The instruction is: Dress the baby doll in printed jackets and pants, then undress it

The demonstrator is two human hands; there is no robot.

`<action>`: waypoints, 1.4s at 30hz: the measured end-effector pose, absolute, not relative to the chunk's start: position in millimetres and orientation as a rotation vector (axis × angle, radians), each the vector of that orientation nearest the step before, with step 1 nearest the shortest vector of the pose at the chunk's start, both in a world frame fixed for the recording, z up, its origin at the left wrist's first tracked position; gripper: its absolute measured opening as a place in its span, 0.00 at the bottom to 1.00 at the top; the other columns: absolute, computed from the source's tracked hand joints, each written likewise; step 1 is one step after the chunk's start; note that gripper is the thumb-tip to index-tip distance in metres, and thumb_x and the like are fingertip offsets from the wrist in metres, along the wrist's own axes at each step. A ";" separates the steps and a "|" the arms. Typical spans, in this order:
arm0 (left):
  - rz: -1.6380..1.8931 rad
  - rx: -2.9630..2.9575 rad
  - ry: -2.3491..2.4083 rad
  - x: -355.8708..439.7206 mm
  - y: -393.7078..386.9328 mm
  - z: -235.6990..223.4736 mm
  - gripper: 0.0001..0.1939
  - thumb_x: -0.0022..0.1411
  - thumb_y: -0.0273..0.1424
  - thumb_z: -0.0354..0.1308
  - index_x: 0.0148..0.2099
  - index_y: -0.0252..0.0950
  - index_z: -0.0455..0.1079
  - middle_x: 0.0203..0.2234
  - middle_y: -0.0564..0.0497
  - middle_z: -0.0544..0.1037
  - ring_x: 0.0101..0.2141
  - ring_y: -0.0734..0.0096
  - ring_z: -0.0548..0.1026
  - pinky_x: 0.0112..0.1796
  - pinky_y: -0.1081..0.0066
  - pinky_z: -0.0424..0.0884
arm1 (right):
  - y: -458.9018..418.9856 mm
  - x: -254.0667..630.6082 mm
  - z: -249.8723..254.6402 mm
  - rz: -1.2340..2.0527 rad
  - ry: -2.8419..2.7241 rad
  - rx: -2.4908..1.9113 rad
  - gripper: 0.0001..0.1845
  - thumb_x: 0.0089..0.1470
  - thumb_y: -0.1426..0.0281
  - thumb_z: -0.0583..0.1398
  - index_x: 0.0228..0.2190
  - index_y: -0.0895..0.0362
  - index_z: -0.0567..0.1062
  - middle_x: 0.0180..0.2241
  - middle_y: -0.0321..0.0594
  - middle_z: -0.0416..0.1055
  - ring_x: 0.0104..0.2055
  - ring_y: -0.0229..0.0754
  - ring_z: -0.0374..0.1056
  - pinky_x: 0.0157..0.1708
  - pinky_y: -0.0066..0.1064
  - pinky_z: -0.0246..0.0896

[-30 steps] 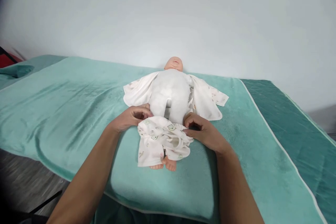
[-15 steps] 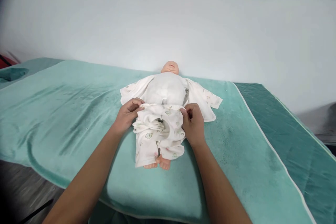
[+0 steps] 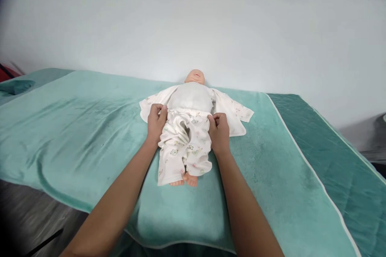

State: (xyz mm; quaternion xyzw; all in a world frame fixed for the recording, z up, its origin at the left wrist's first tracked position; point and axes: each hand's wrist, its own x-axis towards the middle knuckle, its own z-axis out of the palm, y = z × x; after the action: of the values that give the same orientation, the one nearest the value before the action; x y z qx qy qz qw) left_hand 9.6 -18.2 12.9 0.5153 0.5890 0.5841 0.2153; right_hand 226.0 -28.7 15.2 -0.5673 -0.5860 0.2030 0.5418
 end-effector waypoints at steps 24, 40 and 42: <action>1.114 1.893 1.448 -10.3 -30.6 10.3 0.04 0.58 0.32 0.57 0.33 0.38 0.73 0.29 0.48 0.78 0.34 0.60 0.72 0.36 0.66 0.64 | -48.1 259.5 17.5 0.081 -1.750 -1.716 0.08 0.59 0.65 0.56 0.33 0.53 0.74 0.33 0.44 0.76 0.35 0.48 0.68 0.32 0.35 0.53; 1.435 1.159 1.123 -16.2 -30.7 12.4 0.08 0.55 0.35 0.61 0.36 0.38 0.73 0.25 0.56 0.72 0.26 0.75 0.70 0.27 0.75 0.66 | -42.0 324.8 12.3 -0.145 -1.228 -1.990 0.12 0.47 0.69 0.56 0.35 0.56 0.75 0.34 0.48 0.71 0.38 0.52 0.65 0.39 0.44 0.60; 1.458 1.108 1.103 -17.1 -28.2 11.0 0.10 0.56 0.38 0.62 0.36 0.37 0.74 0.22 0.56 0.71 0.23 0.75 0.68 0.25 0.75 0.65 | -43.5 315.7 15.0 -0.236 -1.318 -1.830 0.12 0.48 0.70 0.56 0.36 0.57 0.75 0.40 0.52 0.71 0.47 0.56 0.65 0.45 0.48 0.61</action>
State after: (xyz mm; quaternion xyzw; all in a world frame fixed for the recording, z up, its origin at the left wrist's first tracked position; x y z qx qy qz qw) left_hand -17.1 -28.2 11.0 0.4543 0.4525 0.5979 0.4810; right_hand 315.7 -43.5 15.0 -0.7313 -0.5266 -0.0944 0.4231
